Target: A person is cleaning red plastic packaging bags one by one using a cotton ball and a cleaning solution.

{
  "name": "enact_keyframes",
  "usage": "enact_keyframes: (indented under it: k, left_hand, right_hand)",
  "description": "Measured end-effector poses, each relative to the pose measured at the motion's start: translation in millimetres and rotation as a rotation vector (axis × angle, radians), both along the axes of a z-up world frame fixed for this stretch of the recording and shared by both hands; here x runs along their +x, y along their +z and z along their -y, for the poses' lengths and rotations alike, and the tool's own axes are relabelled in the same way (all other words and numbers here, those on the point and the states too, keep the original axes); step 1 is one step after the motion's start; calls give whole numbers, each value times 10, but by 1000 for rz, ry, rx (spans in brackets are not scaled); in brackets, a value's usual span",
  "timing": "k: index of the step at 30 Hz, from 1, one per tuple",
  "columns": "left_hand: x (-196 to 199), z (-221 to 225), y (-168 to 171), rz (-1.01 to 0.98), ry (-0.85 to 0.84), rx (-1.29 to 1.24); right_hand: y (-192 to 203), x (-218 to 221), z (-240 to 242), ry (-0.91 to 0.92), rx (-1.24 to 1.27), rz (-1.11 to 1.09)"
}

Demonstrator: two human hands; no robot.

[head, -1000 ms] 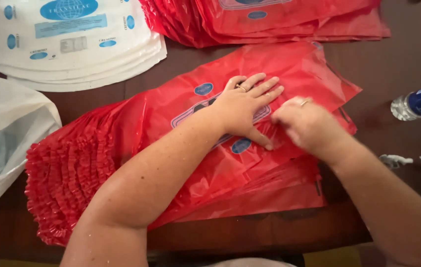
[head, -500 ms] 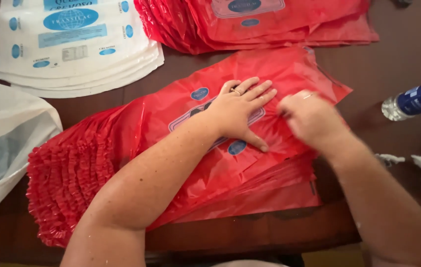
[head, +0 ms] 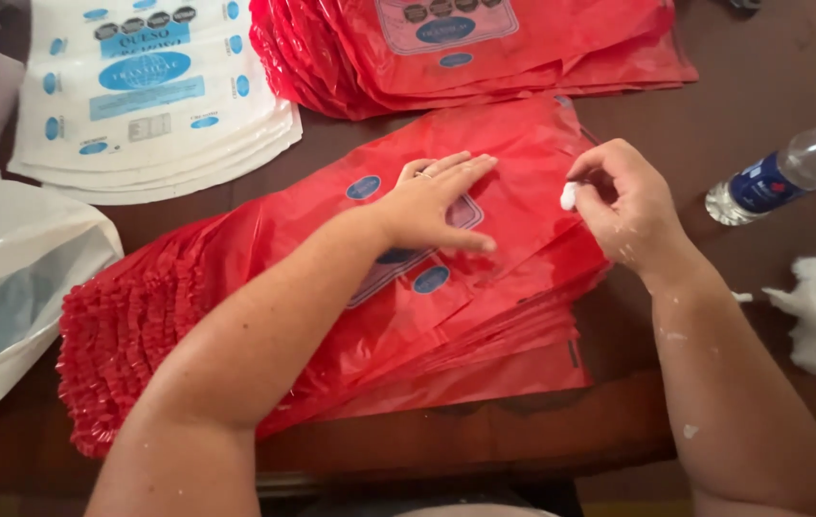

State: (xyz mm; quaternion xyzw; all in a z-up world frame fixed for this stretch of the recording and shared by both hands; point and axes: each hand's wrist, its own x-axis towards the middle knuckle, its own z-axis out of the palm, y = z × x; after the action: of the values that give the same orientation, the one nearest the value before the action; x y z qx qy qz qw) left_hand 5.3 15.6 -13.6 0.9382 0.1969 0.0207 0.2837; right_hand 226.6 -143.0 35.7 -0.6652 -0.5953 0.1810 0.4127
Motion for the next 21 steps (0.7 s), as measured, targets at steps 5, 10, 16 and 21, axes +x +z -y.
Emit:
enact_keyframes:
  k: [5, 10, 16, 21]
  left_hand:
    - [-95, -33, 252, 184, 90, 49]
    - [-494, 579, 903, -15, 64, 151]
    - [-1335, 1128, 497, -577, -41, 262]
    - [-1641, 1258, 233, -337, 185, 244]
  right_hand:
    - [-227, 382, -106, 51, -48, 114]
    - [-51, 357, -58, -15, -254, 91]
    - [142, 212, 26, 81, -415, 155]
    - [139, 141, 47, 123, -445, 223]
